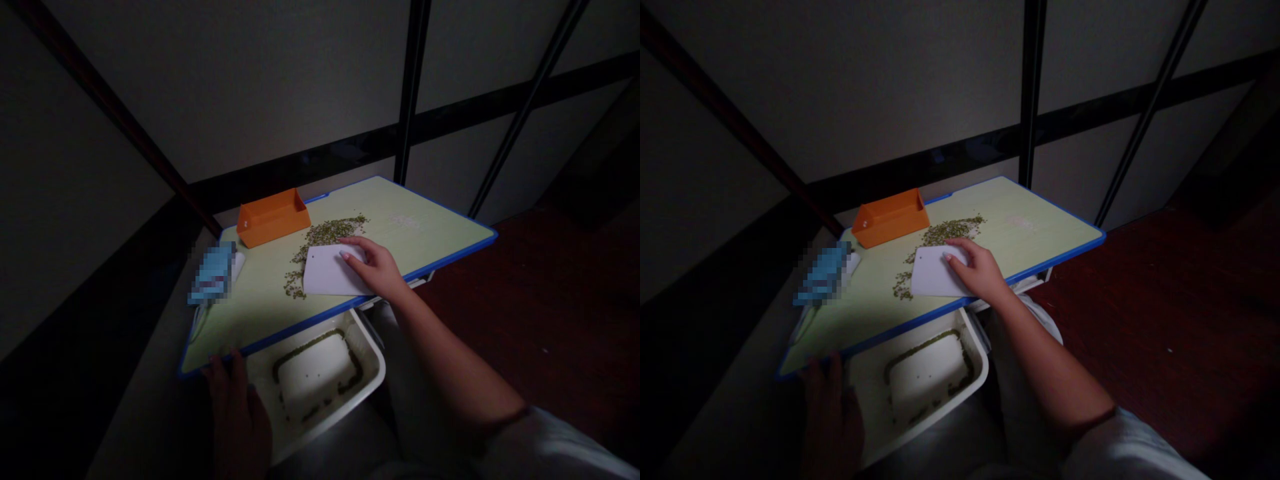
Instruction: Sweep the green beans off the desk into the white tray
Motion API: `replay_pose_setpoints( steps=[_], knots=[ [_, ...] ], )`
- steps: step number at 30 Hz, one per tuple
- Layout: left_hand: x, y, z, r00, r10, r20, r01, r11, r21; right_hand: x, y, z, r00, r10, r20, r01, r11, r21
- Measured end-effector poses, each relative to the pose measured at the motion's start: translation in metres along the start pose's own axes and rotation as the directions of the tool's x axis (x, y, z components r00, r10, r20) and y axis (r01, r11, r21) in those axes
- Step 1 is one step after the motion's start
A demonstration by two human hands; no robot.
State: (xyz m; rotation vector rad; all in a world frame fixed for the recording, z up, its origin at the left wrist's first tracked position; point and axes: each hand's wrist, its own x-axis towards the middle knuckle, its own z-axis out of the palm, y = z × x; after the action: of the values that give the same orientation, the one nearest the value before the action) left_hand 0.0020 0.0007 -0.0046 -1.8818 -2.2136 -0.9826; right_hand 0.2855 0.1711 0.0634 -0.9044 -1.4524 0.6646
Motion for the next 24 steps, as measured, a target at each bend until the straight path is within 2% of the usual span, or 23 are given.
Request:
replay_pose_setpoints(
  steps=[6, 15, 24],
  knots=[
    [0.0003, -0.0016, 0.0014, 1.000, 0.019, -0.025, -0.019, 1.000, -0.002, 0.0003, 0.0009, 0.0001, 1.000, 0.001, -0.005, -0.001, 1.000, 0.012],
    [0.0024, 0.0056, -0.0044, 0.998, -0.062, 0.020, 0.063, 0.998, -0.032, -0.0001, -0.0009, -0.0003, 1.000, 0.000, -0.021, 0.000, 0.999, 0.041],
    [-0.0007, -0.0038, 0.0031, 1.000, 0.009, -0.026, -0.009, 1.000, -0.008, 0.0006, -0.0041, -0.0032, 0.999, -0.005, -0.046, 0.006, 1.000, 0.018]
  ],
)
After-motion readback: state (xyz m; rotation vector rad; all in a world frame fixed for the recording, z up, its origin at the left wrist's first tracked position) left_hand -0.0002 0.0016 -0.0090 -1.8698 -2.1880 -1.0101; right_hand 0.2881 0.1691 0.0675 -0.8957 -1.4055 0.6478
